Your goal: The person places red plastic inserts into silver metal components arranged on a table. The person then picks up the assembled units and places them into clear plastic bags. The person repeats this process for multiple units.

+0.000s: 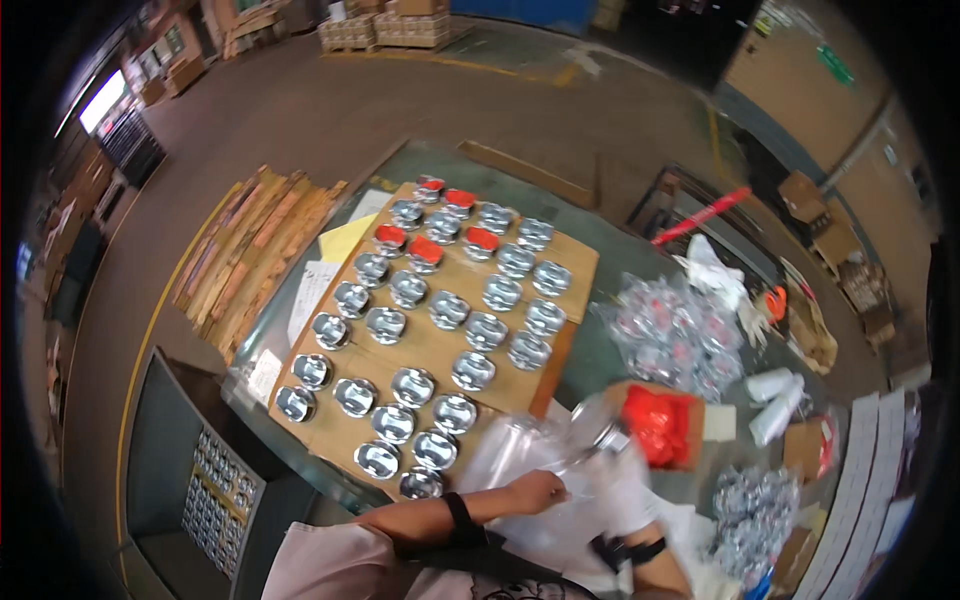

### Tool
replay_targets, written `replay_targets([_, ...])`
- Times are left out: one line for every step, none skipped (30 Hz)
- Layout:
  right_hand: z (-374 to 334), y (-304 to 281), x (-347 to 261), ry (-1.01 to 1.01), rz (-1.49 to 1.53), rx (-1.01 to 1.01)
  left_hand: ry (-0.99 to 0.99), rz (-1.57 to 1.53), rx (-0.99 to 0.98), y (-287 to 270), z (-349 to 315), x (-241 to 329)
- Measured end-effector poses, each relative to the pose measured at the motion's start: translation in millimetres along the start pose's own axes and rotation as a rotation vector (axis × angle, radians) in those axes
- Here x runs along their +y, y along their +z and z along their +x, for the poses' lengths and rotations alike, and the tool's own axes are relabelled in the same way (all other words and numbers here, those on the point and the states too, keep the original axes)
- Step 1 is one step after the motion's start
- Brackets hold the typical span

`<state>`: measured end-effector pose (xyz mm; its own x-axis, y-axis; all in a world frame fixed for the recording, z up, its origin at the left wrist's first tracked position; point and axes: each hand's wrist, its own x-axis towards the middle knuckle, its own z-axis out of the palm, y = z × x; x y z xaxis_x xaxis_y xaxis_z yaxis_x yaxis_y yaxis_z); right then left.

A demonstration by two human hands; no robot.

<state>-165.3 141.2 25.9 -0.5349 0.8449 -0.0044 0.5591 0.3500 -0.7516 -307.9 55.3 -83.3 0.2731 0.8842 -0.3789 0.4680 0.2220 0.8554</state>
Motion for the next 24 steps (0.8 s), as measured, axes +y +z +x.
replay_targets([-43, 24, 19, -0.001, 0.026, 0.11, -0.187, -0.208, -0.039, 8, 5, 1])
replay_targets([-77, 44, 31, 0.072, -0.081, 0.074, -0.392, -0.414, -0.067, 18, 7, -2])
replay_targets([-109, 66, 38, 0.115, -0.188, 0.01, -0.311, -0.539, 0.13, 29, -2, -18])
replay_targets([-133, 78, 45, 0.252, -0.421, -0.187, -0.224, -0.659, 0.314, 40, -12, -32])
replay_targets([-142, 80, 42, 0.22, -0.455, -0.202, -0.08, -0.382, 0.362, 35, -23, -9])
replay_targets([-146, 79, 41, 0.189, -0.489, -0.22, 0.078, -0.113, 0.406, 31, -34, 16])
replay_targets([-145, 78, 39, 0.131, -0.52, -0.259, 0.302, 0.094, 0.431, 34, -46, 24])
replay_targets([-144, 78, 42, 0.25, -0.32, -0.258, 0.352, 0.14, 0.383, 42, -58, 40])
replay_targets([-143, 72, 51, 0.38, -0.128, -0.234, 0.424, 0.176, 0.321, 55, -66, 62])
replay_targets([-142, 61, 63, 0.5, 0.069, -0.191, 0.505, 0.214, 0.257, 66, -69, 80])
replay_targets([-140, 52, 74, 0.596, 0.271, -0.154, 0.49, 0.157, 0.233, 74, -60, 85])
replay_targets([-135, 50, 83, 0.665, 0.491, -0.149, 0.456, 0.059, 0.26, 75, -57, 91])
replay_targets([-140, 42, 84, 0.659, 0.565, -0.109, 0.429, -0.052, 0.274, 75, -51, 99])
replay_targets([-145, 32, 85, 0.654, 0.637, -0.065, 0.401, -0.164, 0.281, 76, -45, 106])
replay_targets([-159, 17, 84, 0.567, 0.568, -0.001, 0.333, -0.213, 0.227, 77, -39, 112])
replay_targets([-175, -1, 77, 0.482, 0.498, 0.061, 0.262, -0.257, 0.172, 76, -34, 116])
replay_targets([-192, -18, 68, 0.4, 0.427, 0.114, 0.183, -0.301, 0.12, 78, -30, 116])
replay_targets([-208, -30, 57, 0.322, 0.361, 0.156, 0.143, -0.438, 0.106, 83, -24, 109])
replay_targets([-222, -41, 42, 0.25, 0.29, 0.198, 0.1, -0.579, 0.088, 91, -16, 98])
replay_targets([-222, -54, 22, 0.209, -0.072, 0.314, 0.051, -0.712, 0.091, 95, -13, 91])
replay_targets([-217, -70, 0, 0.163, -0.444, 0.421, 0.009, -0.739, 0.086, 98, -12, 91])
replay_targets([-218, -65, 15, 0.261, -0.463, 0.436, -0.018, -0.765, 0.067, 102, -12, 98])
replay_targets([-220, -61, 28, 0.365, -0.489, 0.447, -0.041, -0.795, 0.044, 107, -12, 104])
replay_targets([-222, -56, 44, 0.468, -0.51, 0.453, 0.044, -0.659, 0.002, 112, -11, 104])
